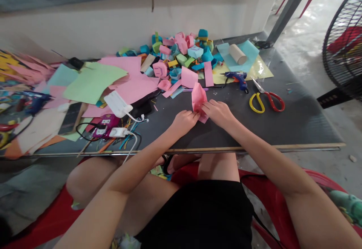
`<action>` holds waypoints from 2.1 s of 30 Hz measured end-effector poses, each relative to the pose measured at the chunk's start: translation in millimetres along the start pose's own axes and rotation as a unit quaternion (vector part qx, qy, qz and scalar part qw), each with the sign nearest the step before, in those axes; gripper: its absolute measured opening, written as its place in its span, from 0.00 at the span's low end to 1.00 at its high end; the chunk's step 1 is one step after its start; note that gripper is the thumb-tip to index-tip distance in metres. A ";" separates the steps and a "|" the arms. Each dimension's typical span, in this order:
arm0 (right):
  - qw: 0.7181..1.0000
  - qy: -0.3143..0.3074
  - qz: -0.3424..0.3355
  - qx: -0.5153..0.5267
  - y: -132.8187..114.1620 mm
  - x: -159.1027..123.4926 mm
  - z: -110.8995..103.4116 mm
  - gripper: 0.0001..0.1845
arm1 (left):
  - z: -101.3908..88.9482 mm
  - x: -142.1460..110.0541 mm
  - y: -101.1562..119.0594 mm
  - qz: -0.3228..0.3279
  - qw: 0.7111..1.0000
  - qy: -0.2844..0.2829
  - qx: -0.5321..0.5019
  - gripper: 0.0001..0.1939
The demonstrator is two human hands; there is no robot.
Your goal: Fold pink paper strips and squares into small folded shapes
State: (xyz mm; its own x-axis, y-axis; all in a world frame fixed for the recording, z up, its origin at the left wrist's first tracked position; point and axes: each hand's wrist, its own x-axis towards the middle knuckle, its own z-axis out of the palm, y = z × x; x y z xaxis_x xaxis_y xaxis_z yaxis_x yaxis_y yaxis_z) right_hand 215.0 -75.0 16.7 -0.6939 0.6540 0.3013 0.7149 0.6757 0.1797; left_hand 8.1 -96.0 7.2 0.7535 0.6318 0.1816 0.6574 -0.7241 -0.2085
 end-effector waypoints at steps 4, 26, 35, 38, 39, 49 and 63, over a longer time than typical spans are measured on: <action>1.000 0.017 0.004 -0.017 1.6 -8.1 -0.2 0.18 | -5.2 1.7 5.9 0.012 1.000 -0.001 -0.005 0.17; 0.991 -0.034 -0.129 -0.015 26.0 23.2 -12.8 0.21 | -16.9 9.1 24.6 -0.086 0.992 -0.082 -0.034 0.18; 0.998 -0.043 -0.050 -0.019 3.2 7.0 -12.8 0.18 | -20.9 10.3 26.3 -0.093 0.991 -0.087 -0.048 0.16; 0.998 -0.047 -0.032 -0.026 -1.8 3.8 -14.6 0.17 | -21.6 10.2 26.6 -0.095 0.990 -0.089 -0.046 0.17; 0.998 -0.049 -0.028 -0.030 -4.0 2.6 -15.4 0.17 | -21.3 10.1 26.7 -0.096 0.990 -0.090 -0.044 0.17; 0.992 -0.095 0.081 0.026 -24.6 -18.5 -14.4 0.17 | -14.1 2.2 23.5 -0.100 0.992 -0.068 -0.041 0.16; 0.987 -0.093 0.119 0.052 -37.4 -25.6 -15.3 0.25 | -23.2 -7.2 15.4 -0.105 0.987 -0.106 -0.062 0.13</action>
State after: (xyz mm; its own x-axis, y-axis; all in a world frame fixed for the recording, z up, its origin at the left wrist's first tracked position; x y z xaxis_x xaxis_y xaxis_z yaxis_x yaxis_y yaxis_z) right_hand 207.3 -122.2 16.6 -0.5173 0.8436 0.1442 0.8540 0.5197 0.0236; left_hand 12.8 -118.1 25.0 0.5917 0.8061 0.0001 0.8044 -0.5904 -0.0659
